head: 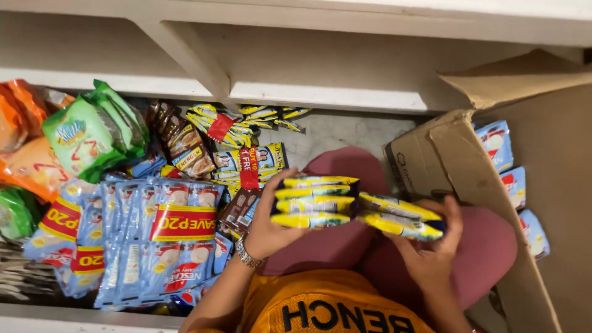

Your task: Organizing various beverage and snack packets from storage into a cardboard box.

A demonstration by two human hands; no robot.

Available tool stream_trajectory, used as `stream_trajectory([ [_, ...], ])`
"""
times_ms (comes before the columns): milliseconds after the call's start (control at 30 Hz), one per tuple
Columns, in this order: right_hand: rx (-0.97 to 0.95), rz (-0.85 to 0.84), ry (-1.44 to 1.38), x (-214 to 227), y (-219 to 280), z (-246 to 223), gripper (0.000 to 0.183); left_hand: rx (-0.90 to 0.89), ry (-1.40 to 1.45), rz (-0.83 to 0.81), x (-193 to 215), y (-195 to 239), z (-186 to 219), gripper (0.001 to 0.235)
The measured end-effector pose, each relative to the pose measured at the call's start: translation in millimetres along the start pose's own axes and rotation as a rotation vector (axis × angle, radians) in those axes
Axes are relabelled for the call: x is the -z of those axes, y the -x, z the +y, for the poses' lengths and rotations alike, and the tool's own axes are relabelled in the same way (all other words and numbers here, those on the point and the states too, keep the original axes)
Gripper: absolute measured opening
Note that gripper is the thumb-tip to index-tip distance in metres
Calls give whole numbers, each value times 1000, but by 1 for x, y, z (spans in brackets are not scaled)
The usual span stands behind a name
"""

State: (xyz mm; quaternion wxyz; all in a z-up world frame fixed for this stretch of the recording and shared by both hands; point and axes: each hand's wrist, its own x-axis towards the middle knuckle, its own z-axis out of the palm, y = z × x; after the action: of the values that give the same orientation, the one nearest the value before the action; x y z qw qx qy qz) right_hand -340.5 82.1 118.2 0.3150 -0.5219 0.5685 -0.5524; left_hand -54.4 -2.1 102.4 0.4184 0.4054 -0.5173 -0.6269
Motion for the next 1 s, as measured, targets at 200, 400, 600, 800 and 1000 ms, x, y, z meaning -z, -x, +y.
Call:
stream_trajectory([
  [200,165,-166,241,10,-24,7,83,-268,-81,-14,17,-14,-27,81],
  [400,42,-293,379,10,-31,-5,56,-286,15,-99,21,-17,-36,72],
  [600,-389,-19,282,31,-20,-7,54,-311,-323,-128,2,-50,-10,86],
  [800,-455,192,-110,107,-28,-16,54,-181,-268,-384,-87,-126,54,90],
  [1000,-507,241,151,234,-49,-22,41,-153,-278,-661,-214,-198,72,82],
])
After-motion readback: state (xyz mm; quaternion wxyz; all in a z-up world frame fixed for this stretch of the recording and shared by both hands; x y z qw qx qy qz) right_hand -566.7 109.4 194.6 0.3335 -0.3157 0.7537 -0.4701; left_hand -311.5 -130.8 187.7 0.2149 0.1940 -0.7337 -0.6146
